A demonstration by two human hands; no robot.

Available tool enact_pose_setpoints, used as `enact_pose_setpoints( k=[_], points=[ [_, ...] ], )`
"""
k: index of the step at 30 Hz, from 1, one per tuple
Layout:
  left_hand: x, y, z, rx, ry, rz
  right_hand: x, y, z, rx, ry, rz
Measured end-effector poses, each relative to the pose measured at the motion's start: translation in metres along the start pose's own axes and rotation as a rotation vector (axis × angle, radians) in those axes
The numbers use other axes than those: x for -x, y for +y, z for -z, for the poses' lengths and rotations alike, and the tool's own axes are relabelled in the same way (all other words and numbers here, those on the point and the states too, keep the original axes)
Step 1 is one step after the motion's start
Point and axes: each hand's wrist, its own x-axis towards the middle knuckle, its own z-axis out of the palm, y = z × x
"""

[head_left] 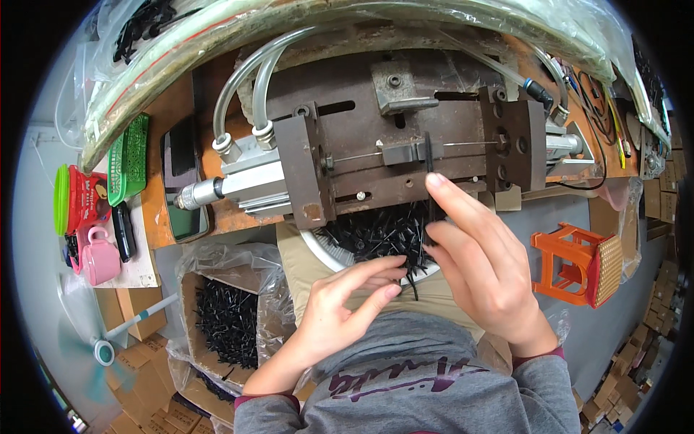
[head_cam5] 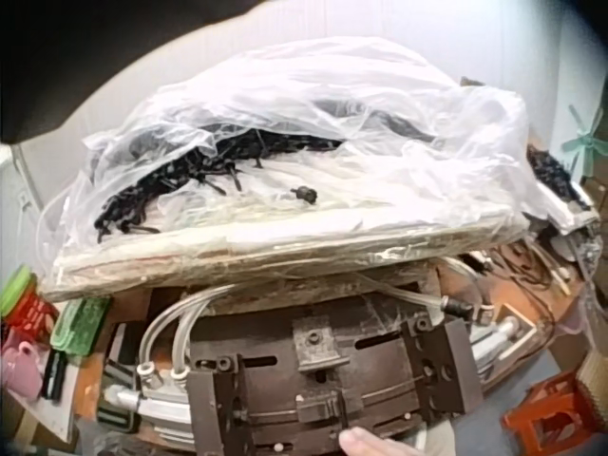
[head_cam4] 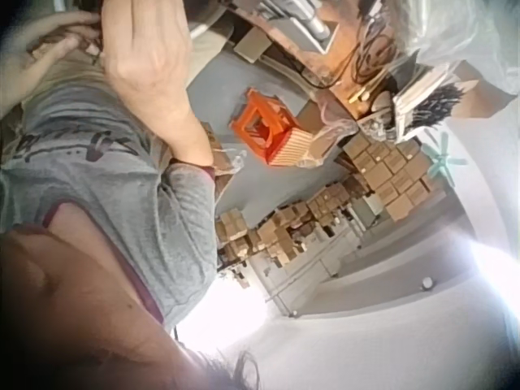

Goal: Manually assemble and secure components using a pneumatic jig.

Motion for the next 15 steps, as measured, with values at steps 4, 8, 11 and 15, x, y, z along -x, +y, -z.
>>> enact_pose_setpoints(
  k=[4, 8, 11, 15],
  points=[
    [0.0, -0.012, -0.001, -0.246, 0.001, -0.099, -0.014, -0.003, -0.001, 0.134, -0.081, -0.07],
    [-0.005, -0.028, -0.002, -0.377, 0.013, -0.107, -0.023, -0.002, 0.007, 0.213, -0.142, -0.094],
    [-0.01, -0.066, -0.009, -0.775, 0.058, -0.342, -0.026, -0.006, 0.004, 0.246, -0.122, -0.083],
    [-0.029, -0.097, -0.03, -1.149, -0.098, -0.56, -0.026, -0.004, 0.009, 0.238, -0.161, -0.087]
  ],
)
